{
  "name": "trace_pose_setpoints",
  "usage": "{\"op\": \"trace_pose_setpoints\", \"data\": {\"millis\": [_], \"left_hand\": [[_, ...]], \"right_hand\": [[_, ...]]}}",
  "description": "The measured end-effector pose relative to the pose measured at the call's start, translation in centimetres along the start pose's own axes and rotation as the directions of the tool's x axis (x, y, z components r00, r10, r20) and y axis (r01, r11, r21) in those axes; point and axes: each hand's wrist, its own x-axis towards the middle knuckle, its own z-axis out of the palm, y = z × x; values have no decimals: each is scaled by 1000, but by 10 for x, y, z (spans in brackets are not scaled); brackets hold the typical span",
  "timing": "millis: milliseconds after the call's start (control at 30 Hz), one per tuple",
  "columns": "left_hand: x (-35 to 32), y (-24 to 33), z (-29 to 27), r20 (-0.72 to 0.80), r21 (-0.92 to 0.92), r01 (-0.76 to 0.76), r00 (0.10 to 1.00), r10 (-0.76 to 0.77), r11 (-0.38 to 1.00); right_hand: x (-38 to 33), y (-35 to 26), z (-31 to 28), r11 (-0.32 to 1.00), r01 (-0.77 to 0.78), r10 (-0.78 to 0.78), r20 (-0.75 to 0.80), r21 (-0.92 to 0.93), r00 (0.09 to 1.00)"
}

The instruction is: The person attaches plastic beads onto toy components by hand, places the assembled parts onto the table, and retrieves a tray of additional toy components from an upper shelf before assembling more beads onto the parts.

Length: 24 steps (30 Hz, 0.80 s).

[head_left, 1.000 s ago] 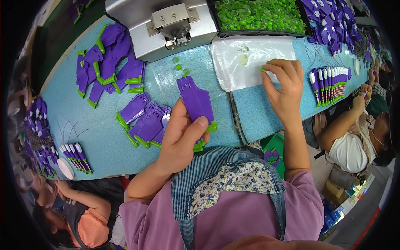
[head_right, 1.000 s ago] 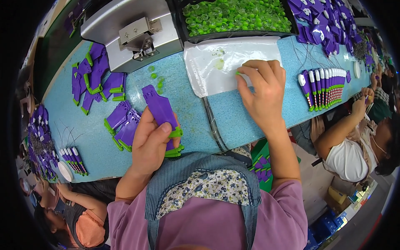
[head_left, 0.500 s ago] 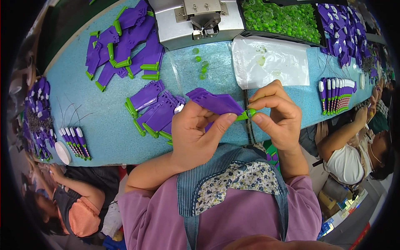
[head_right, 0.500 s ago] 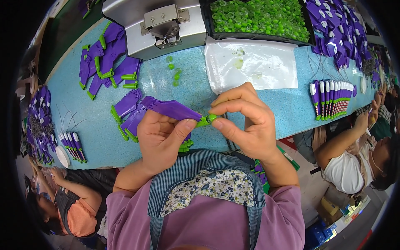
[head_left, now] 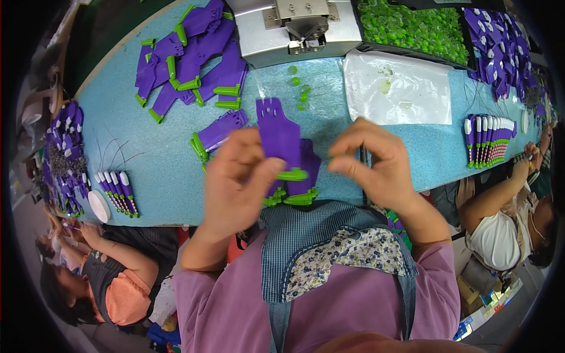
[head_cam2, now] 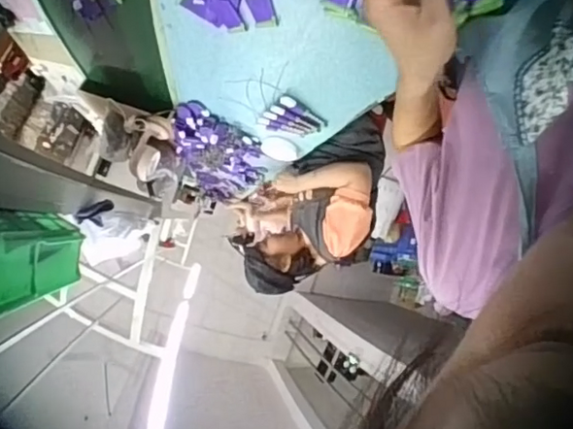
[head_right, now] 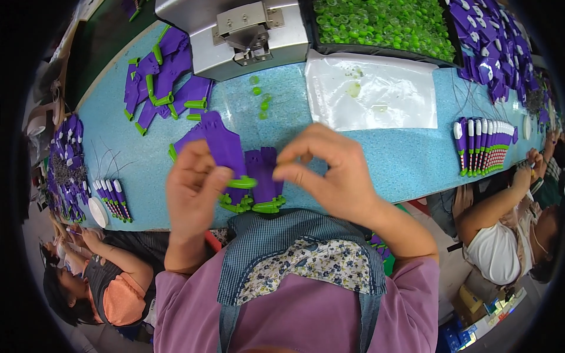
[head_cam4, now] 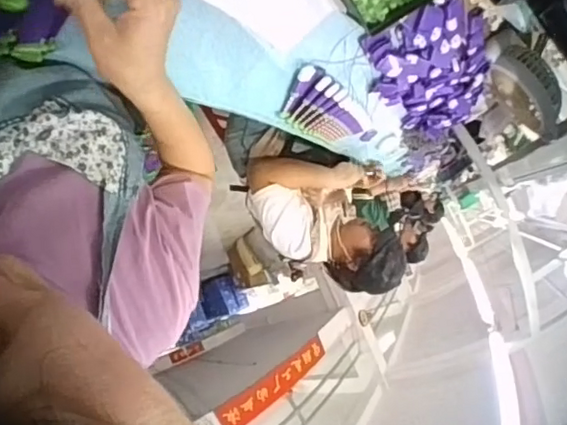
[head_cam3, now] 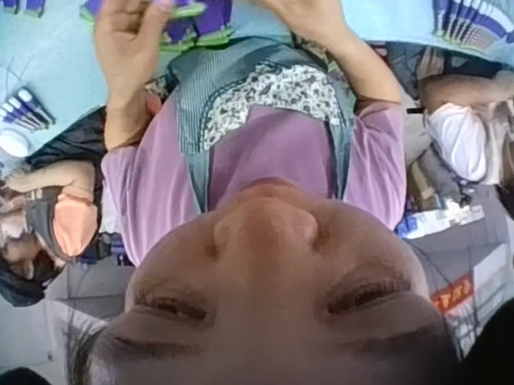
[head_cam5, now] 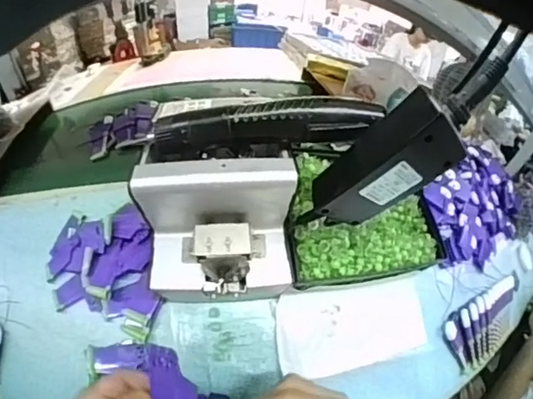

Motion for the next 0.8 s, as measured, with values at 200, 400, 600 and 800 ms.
{"op": "trace_pose_setpoints", "data": {"millis": [200,400,600,800], "left_hand": [[-15,5,-44,-103,561,-65,984,148,826],[-20,16,-36,33,699,-68,997,63,712],[53,23,-37,-49,890,-159,899,436,428],[91,16,-37,-14,994,-45,854,521,100]], "right_hand": [[45,21,12,922,208,-225,-15,-326,974],[49,28,27,826,292,-310,43,-483,950],[50,31,34,758,347,-394,36,-552,919],[41,14,20,894,272,-331,-118,-356,936]]}}
